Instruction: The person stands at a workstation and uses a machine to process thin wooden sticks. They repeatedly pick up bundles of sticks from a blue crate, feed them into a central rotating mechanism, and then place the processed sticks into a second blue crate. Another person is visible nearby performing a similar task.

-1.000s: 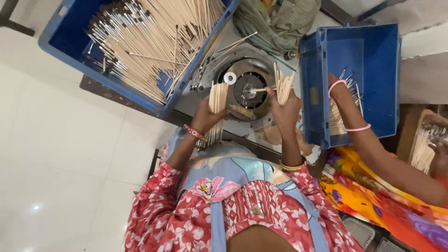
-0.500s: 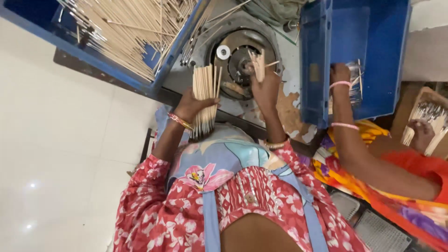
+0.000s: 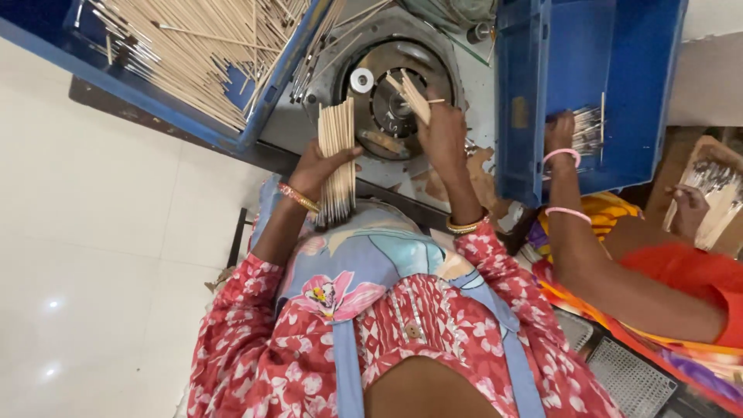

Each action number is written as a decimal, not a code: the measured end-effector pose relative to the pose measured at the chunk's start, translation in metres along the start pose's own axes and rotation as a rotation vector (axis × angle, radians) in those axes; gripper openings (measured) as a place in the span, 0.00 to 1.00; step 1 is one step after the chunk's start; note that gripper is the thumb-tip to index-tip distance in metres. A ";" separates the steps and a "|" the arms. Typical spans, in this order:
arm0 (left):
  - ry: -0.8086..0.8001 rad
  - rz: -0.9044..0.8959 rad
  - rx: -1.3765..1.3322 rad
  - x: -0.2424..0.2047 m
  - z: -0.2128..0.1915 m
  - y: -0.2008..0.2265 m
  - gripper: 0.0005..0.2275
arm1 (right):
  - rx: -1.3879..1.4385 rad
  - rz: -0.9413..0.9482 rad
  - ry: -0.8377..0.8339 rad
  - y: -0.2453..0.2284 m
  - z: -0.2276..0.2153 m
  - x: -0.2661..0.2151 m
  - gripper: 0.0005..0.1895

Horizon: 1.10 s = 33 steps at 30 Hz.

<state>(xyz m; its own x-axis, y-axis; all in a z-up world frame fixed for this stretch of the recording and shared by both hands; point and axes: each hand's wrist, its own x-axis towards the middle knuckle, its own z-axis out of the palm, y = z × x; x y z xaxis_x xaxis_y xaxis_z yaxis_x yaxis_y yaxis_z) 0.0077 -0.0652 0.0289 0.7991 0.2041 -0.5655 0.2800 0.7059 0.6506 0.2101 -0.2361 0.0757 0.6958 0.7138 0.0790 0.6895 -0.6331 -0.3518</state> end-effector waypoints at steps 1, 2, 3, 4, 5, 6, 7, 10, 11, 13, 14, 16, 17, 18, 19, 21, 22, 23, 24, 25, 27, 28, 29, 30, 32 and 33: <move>-0.001 0.006 -0.002 0.001 -0.003 -0.001 0.13 | -0.002 -0.005 0.003 0.001 0.003 0.006 0.21; 0.007 0.050 -0.026 0.002 -0.006 -0.002 0.14 | 0.007 0.015 -0.008 0.002 0.007 0.012 0.21; 0.023 0.079 -0.051 -0.007 -0.012 -0.008 0.14 | 0.023 0.044 -0.032 -0.001 0.013 0.008 0.22; 0.030 0.069 -0.053 -0.009 -0.017 -0.014 0.14 | 0.027 0.047 -0.043 0.005 0.022 0.005 0.22; -0.018 0.029 -0.094 -0.008 -0.022 -0.017 0.15 | 0.027 0.067 -0.059 0.013 0.032 0.005 0.19; -0.065 -0.011 -0.136 -0.007 -0.027 -0.020 0.15 | 0.028 0.086 -0.076 0.020 0.041 0.006 0.17; -0.063 -0.009 -0.133 -0.010 -0.023 -0.013 0.15 | 0.031 0.084 -0.075 0.009 0.032 0.007 0.17; -0.010 -0.008 -0.119 -0.020 -0.016 0.001 0.16 | 0.157 0.144 -0.048 -0.037 0.000 -0.002 0.12; -0.046 0.062 -0.039 -0.016 -0.014 0.004 0.17 | 0.279 0.166 0.009 -0.058 -0.018 -0.006 0.13; -0.090 0.127 0.046 -0.012 -0.008 0.013 0.19 | 0.399 0.195 0.070 -0.078 -0.032 -0.013 0.14; -0.132 0.199 0.170 -0.012 -0.005 0.017 0.17 | 0.438 0.118 -0.029 -0.077 -0.029 -0.017 0.14; -0.187 0.269 0.296 -0.019 0.009 0.036 0.15 | 0.472 0.051 -0.120 -0.062 -0.025 -0.027 0.16; -0.139 0.458 0.656 -0.024 0.019 0.054 0.17 | 0.436 0.022 -0.200 -0.051 -0.024 -0.028 0.15; -0.083 0.648 1.015 -0.029 0.028 0.073 0.19 | 0.399 -0.007 -0.280 -0.040 -0.023 -0.028 0.14; -0.078 0.655 1.015 -0.020 0.022 0.063 0.19 | 0.397 -0.014 -0.278 -0.042 -0.035 -0.017 0.14; -0.061 0.342 0.555 -0.005 0.008 0.039 0.20 | 0.371 0.136 -0.005 -0.051 -0.056 0.000 0.11; -0.056 0.339 0.554 -0.001 0.003 0.028 0.20 | 0.374 0.135 -0.011 -0.043 -0.045 0.004 0.11; -0.051 0.357 0.419 0.005 -0.002 0.017 0.18 | 0.280 0.145 0.017 -0.033 -0.034 0.007 0.11; -0.046 0.376 0.284 0.010 -0.006 0.006 0.17 | 0.185 0.155 0.045 -0.024 -0.023 0.011 0.11; -0.050 0.379 0.281 0.006 -0.005 0.006 0.17 | 0.180 0.154 0.047 -0.015 -0.012 0.009 0.11; -0.066 0.076 -0.082 -0.003 -0.006 0.009 0.18 | 0.017 0.070 -0.031 -0.001 0.012 0.008 0.16; -0.065 0.082 -0.081 0.000 -0.012 0.006 0.18 | 0.018 0.065 -0.027 -0.001 0.017 0.016 0.16; -0.055 0.030 -0.110 -0.002 -0.017 -0.002 0.18 | 0.052 0.061 -0.024 -0.001 0.021 0.013 0.15; -0.045 -0.023 -0.139 -0.005 -0.021 -0.011 0.18 | 0.087 0.056 -0.021 0.000 0.025 0.011 0.14; -0.060 -0.008 -0.128 -0.005 -0.025 -0.004 0.17 | 0.130 0.035 -0.014 -0.003 0.024 0.013 0.13; -0.071 0.006 -0.120 -0.005 -0.026 -0.001 0.17 | 0.173 0.012 -0.013 -0.004 0.022 0.015 0.12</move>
<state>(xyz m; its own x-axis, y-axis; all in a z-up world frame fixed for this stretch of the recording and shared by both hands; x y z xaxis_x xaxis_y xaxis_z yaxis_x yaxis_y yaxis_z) -0.0107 -0.0493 0.0177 0.8375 0.1629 -0.5216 0.2127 0.7821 0.5857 0.2128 -0.2163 0.0575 0.7002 0.7111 0.0627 0.6356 -0.5810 -0.5084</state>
